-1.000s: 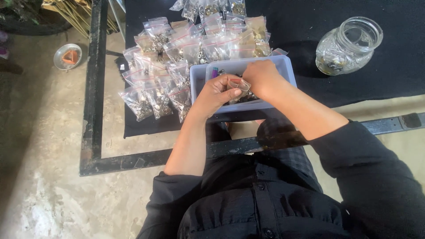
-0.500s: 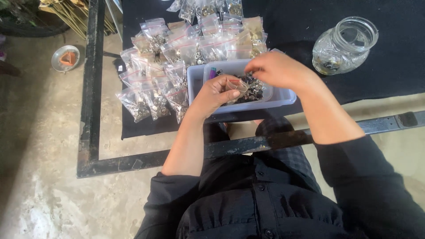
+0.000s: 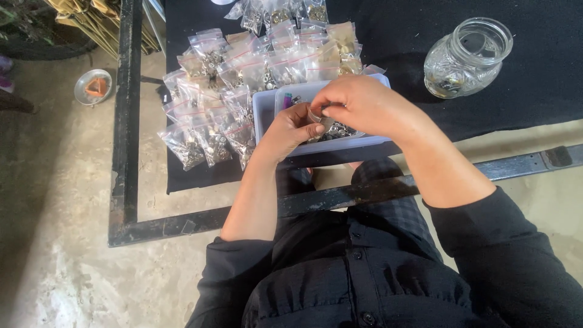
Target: Packaging small metal components into individual plastic zip-lock bags.
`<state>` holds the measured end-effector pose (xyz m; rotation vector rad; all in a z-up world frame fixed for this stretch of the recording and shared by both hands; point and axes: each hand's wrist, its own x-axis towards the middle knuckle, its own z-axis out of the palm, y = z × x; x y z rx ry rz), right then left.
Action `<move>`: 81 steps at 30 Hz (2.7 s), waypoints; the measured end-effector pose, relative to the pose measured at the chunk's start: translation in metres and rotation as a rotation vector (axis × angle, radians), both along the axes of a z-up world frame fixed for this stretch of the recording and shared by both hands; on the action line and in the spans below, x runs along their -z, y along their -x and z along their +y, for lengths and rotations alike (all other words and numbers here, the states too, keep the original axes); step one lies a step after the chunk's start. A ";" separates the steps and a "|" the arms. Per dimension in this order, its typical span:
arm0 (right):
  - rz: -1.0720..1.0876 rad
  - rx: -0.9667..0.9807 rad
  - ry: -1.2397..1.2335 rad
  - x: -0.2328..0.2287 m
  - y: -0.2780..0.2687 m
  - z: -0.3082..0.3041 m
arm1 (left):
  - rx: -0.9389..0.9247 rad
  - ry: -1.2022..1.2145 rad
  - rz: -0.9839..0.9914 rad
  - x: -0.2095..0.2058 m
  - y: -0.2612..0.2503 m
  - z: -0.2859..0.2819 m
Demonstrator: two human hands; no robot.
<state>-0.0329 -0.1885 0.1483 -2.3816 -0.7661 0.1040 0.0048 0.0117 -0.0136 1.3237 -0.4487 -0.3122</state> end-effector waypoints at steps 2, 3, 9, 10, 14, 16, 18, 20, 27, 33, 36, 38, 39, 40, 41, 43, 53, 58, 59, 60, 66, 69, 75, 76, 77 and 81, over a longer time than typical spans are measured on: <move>-0.006 0.002 0.008 0.002 -0.001 0.002 | -0.002 -0.001 0.006 -0.006 0.003 0.000; -0.013 0.003 0.017 0.003 -0.001 0.002 | -0.004 -0.001 0.010 -0.010 0.004 0.000; -0.037 0.051 0.008 0.004 -0.011 -0.013 | 0.070 -0.118 0.054 -0.046 0.020 0.007; -0.036 0.052 0.008 0.016 -0.019 -0.019 | 0.071 -0.117 0.055 -0.051 0.023 0.004; -0.146 0.053 0.441 0.056 -0.037 -0.028 | -0.012 0.029 -0.009 -0.058 0.028 0.000; -0.232 0.041 0.615 0.073 -0.040 -0.025 | -0.011 0.036 -0.012 -0.050 0.026 0.000; -0.385 0.052 0.727 0.095 -0.045 -0.024 | -0.026 0.046 -0.017 -0.041 0.024 -0.002; -0.388 0.070 0.737 0.093 -0.047 -0.013 | -0.032 0.040 -0.023 -0.047 0.026 0.000; -0.395 0.088 0.745 0.096 -0.050 0.003 | -0.039 0.028 -0.032 -0.045 0.027 -0.001; -0.327 0.106 0.715 0.080 -0.042 0.008 | -0.030 0.040 -0.006 -0.046 0.026 -0.001; -0.301 0.104 0.711 0.086 -0.044 0.007 | -0.046 0.039 0.007 -0.050 0.027 -0.001; -0.293 0.117 0.689 0.085 -0.045 0.007 | -0.037 0.035 -0.003 -0.054 0.027 0.000; -0.285 0.129 0.668 0.085 -0.045 0.007 | -0.028 0.031 -0.012 -0.056 0.027 0.001; -0.288 0.130 0.668 0.082 -0.045 0.007 | -0.028 0.032 -0.016 -0.055 0.026 0.000; -0.256 0.130 0.625 0.080 -0.044 0.006 | -0.028 0.040 -0.010 -0.054 0.026 0.000; -0.225 0.128 0.581 0.079 -0.044 0.001 | -0.030 0.047 -0.005 -0.053 0.026 0.001; 0.115 0.167 -0.185 0.038 -0.021 -0.042 | -0.009 0.043 0.018 -0.056 0.029 0.001; 0.240 0.105 -0.530 0.030 -0.009 -0.036 | -0.004 0.025 0.015 -0.060 0.031 0.001; 0.237 0.068 -0.551 0.032 -0.009 -0.032 | -0.003 0.026 0.006 -0.061 0.030 0.001; 0.232 0.032 -0.572 0.032 -0.010 -0.028 | -0.002 0.026 -0.006 -0.063 0.028 0.002; -0.052 -0.025 -0.268 0.036 -0.010 -0.023 | 0.005 0.010 -0.022 -0.032 0.016 0.001; -0.120 -0.035 -0.129 0.035 -0.012 -0.024 | 0.011 -0.002 -0.026 -0.045 0.024 -0.001; -0.092 -0.113 0.146 0.019 -0.002 -0.022 | 0.033 -0.020 -0.021 -0.051 0.024 0.002; -0.092 -0.111 0.146 0.022 -0.004 -0.020 | 0.035 -0.020 -0.021 -0.046 0.023 0.000; -0.061 -0.082 0.125 0.025 -0.007 -0.017 | 0.044 -0.009 -0.028 -0.041 0.023 -0.002; 0.026 0.072 -0.003 0.010 0.001 -0.005 | 0.050 0.022 -0.063 -0.070 0.030 0.005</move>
